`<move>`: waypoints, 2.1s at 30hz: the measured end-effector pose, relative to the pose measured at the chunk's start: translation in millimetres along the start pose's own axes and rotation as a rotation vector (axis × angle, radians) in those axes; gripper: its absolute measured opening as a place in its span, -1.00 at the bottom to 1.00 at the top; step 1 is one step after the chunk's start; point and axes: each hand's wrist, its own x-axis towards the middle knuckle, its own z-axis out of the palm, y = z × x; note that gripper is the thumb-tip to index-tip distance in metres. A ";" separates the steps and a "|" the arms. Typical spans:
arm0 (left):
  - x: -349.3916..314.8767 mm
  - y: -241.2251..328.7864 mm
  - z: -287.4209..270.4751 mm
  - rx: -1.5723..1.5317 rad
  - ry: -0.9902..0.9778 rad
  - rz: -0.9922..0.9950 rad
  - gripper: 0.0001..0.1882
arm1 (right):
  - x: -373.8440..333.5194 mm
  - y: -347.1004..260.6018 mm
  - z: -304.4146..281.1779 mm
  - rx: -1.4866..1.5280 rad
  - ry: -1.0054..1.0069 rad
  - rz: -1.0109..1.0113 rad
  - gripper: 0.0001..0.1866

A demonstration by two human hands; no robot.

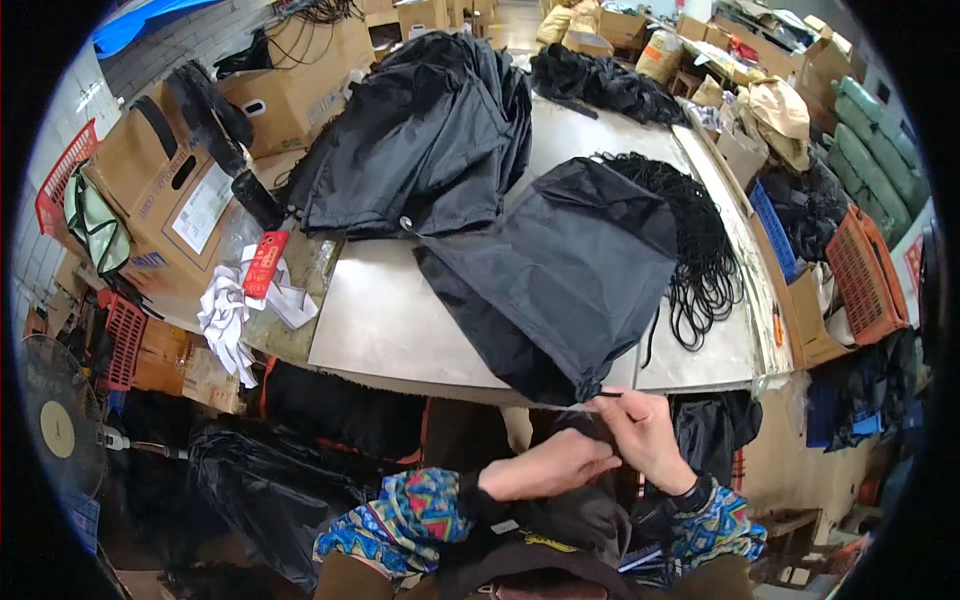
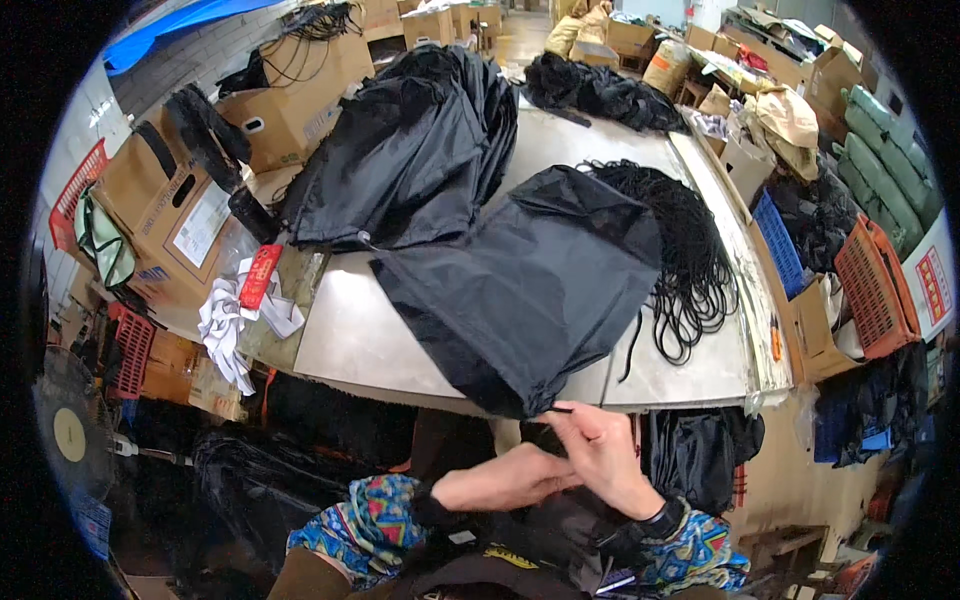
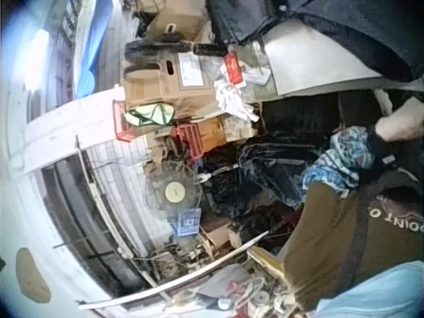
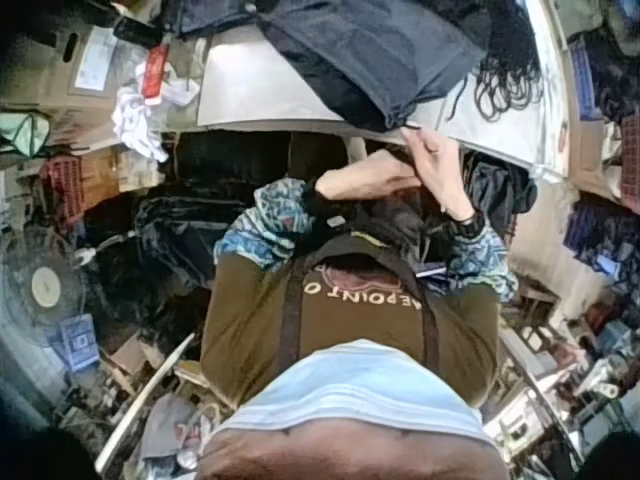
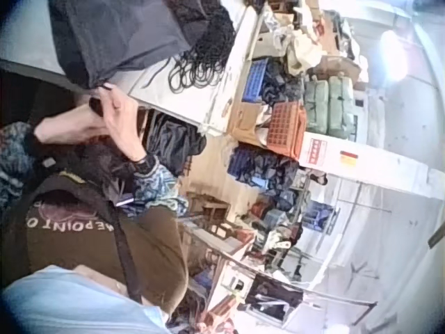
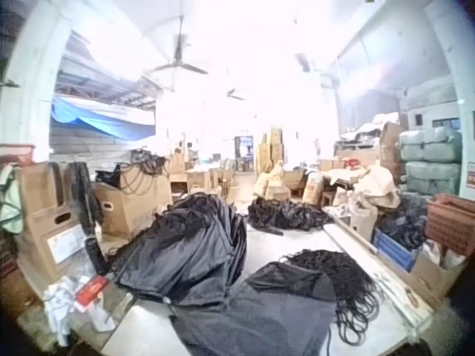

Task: The person threads black drawstrings through the hems of black fabric bags using a metal threading tool. They repeatedly pick up a bag, insert the tool into the hem, pull the drawstring through, and set the bag aside on the table.

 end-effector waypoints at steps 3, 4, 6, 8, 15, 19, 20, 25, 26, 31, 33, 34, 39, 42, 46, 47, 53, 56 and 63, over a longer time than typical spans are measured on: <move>2.9 34.2 -36.8 -0.256 -0.055 -0.576 -0.80 | 1.7 5.4 -0.2 -0.088 0.096 -0.126 -0.88; 2.7 47.1 -52.7 -0.255 -0.018 -0.594 -0.76 | -2.6 5.3 -6.6 -0.121 0.144 -0.115 -0.89; -14.5 49.9 -69.6 -0.465 0.305 -0.559 -0.68 | -7.6 7.8 -3.8 -0.119 0.158 -0.113 -0.92; -14.3 46.7 -74.8 -0.484 0.573 -0.490 -0.64 | -11.0 11.8 4.2 -0.156 0.155 -0.134 -0.92; 20.9 9.7 -29.3 -0.224 0.659 -0.270 -0.66 | -15.6 20.8 24.5 -0.096 0.222 -0.014 -0.90; 28.0 11.8 -43.4 0.302 0.813 -0.032 -0.88 | 7.8 5.3 -0.5 -0.252 0.131 -0.396 -0.85; 26.7 12.6 -50.1 0.578 0.800 0.093 -0.91 | 9.1 -4.7 -17.0 -0.222 0.244 -0.302 -0.80; 32.5 22.1 -51.7 1.155 0.410 0.323 -0.76 | 27.6 -35.5 -59.5 0.462 0.808 -0.265 -0.69; 35.6 17.9 -51.9 1.197 0.378 0.398 -0.72 | 22.5 -29.3 -62.6 0.574 0.752 -0.248 -0.73; 27.3 4.6 -42.9 1.241 0.106 0.175 -0.74 | -3.7 26.1 -70.6 0.821 0.934 -0.079 -0.77; 15.8 -11.6 -65.9 1.388 -0.094 -0.058 -0.71 | -42.7 75.8 -124.7 0.986 1.040 -0.148 -0.80; 8.9 -19.3 -84.1 1.381 -0.094 -0.141 -0.76 | -78.1 101.9 -165.6 0.835 1.196 0.012 -0.82; -19.5 -106.7 -170.6 1.324 0.140 0.121 -0.82 | -421.5 201.9 -425.3 0.535 1.727 0.107 -0.70; -33.7 -36.9 -157.6 1.242 -0.090 -0.362 -0.77 | -249.9 194.9 -265.4 0.505 1.481 0.260 -0.65; -24.3 -32.8 -94.1 0.778 0.348 -0.041 -0.53 | -112.0 106.4 -123.6 0.607 0.644 0.540 -0.68; -21.3 -27.6 -76.7 0.642 0.434 -0.071 -0.55 | -89.2 98.8 -97.5 0.586 0.517 0.611 -0.69; 23.3 -34.2 2.1 -0.067 0.594 -0.383 -0.59 | -14.5 108.9 -5.2 0.669 0.070 0.572 -0.78; 44.5 -46.6 4.9 0.294 0.624 -0.283 -0.61 | -7.4 103.2 10.2 0.734 -0.015 0.538 -0.76; 41.0 -38.6 -8.8 -0.520 0.615 -0.388 -0.65 | -15.1 83.2 15.9 0.481 0.173 0.393 -0.71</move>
